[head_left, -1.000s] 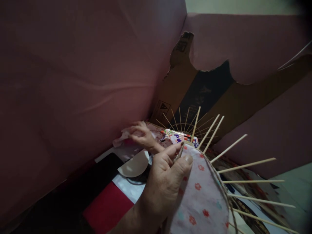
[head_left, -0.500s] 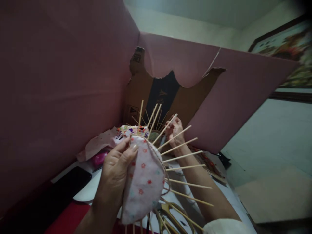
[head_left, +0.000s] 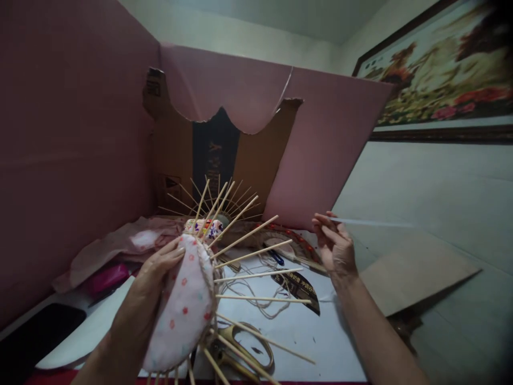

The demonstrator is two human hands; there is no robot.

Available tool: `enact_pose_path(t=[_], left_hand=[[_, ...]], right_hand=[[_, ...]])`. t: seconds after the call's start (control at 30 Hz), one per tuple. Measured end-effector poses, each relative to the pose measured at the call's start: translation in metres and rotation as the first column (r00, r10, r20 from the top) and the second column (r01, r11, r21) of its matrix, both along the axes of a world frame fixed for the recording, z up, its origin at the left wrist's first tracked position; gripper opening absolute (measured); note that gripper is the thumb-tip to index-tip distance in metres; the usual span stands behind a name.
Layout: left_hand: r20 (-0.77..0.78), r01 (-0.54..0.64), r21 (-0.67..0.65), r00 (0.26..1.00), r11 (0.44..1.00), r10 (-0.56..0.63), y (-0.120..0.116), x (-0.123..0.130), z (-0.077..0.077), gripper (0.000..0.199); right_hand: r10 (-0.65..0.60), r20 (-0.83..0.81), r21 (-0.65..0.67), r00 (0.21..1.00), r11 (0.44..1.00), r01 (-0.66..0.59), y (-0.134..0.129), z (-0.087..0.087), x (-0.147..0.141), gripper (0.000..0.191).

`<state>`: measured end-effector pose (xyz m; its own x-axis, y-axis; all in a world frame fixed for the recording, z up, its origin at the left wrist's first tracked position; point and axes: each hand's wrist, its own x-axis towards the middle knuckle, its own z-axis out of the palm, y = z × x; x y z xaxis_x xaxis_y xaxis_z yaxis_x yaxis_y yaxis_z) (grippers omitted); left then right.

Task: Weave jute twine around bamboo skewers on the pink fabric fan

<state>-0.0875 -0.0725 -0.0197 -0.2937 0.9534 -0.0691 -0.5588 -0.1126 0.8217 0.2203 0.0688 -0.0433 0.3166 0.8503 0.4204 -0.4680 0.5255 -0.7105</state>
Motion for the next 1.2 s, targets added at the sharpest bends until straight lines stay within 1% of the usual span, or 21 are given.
enact_pose_path(t=[0.07,0.13,0.2,0.3,0.33,0.37,0.43,0.5,0.63,0.8,0.87,0.93,1.03,1.1,1.2], left_hand=[[0.023,0.061,-0.003,0.998,0.998,-0.061,0.002,0.004,-0.006,0.039],[0.003,0.069,-0.012,0.998,0.998,-0.069,0.003,0.007,-0.01,0.04],[-0.037,0.095,-0.032,0.995,0.995,-0.096,0.003,0.011,-0.012,0.042],[-0.071,0.231,-0.042,0.97,0.972,-0.233,0.001,0.017,-0.012,0.039],[-0.076,0.258,-0.041,0.962,0.965,-0.261,0.0,0.018,-0.013,0.035],[-0.076,0.272,-0.042,0.958,0.961,-0.275,-0.001,0.02,-0.013,0.031],[-0.065,0.286,-0.05,0.955,0.957,-0.288,-0.002,0.023,-0.014,0.025],[-0.045,0.299,-0.055,0.953,0.953,-0.301,-0.004,0.026,-0.014,0.023],[-0.043,0.333,-0.059,0.941,0.941,-0.335,-0.007,0.03,-0.013,0.027],[-0.04,0.289,-0.062,0.956,0.955,-0.291,-0.008,0.03,-0.012,0.031],[-0.048,0.294,-0.069,0.953,0.953,-0.298,-0.01,0.03,-0.013,0.03],[-0.07,0.292,-0.056,0.953,0.955,-0.296,-0.012,0.031,-0.015,0.029],[-0.097,0.274,0.008,0.957,0.962,-0.272,-0.016,0.036,-0.019,0.03],[-0.116,0.275,0.045,0.956,0.96,-0.269,-0.017,0.037,-0.022,0.031],[-0.16,0.286,0.058,0.948,0.956,-0.274,-0.016,0.035,-0.028,0.03]], right_hand=[[-0.003,-0.007,-0.015,1.0,1.0,0.003,0.001,-0.006,-0.008,0.033],[0.038,0.011,-0.044,0.999,0.998,-0.038,-0.001,-0.009,-0.024,0.031],[0.118,0.046,-0.075,0.992,0.991,-0.114,-0.01,-0.011,-0.046,0.031],[0.26,0.092,-0.111,0.961,0.962,-0.25,-0.032,-0.012,-0.082,0.03],[0.333,0.109,-0.104,0.937,0.941,-0.322,-0.04,-0.012,-0.091,0.027],[0.358,0.117,-0.07,0.926,0.934,-0.352,-0.047,-0.012,-0.099,0.023],[0.35,0.164,-0.015,0.922,0.936,-0.352,-0.06,-0.011,-0.108,0.017],[0.306,0.219,0.011,0.926,0.949,-0.316,-0.069,-0.011,-0.11,0.017],[0.269,0.281,0.027,0.921,0.957,-0.287,-0.077,-0.008,-0.107,0.016],[0.248,0.342,0.006,0.907,0.964,-0.266,-0.082,-0.003,-0.107,0.019],[0.237,0.351,-0.007,0.906,0.968,-0.25,-0.084,-0.003,-0.107,0.02],[0.225,0.362,-0.01,0.905,0.971,-0.237,-0.085,-0.005,-0.107,0.02],[0.219,0.381,0.014,0.898,0.97,-0.242,-0.083,-0.011,-0.106,0.015],[0.21,0.362,0.046,0.908,0.969,-0.242,-0.081,-0.016,-0.105,0.012],[0.206,0.317,0.094,0.926,0.965,-0.246,-0.079,-0.023,-0.107,0.011]])
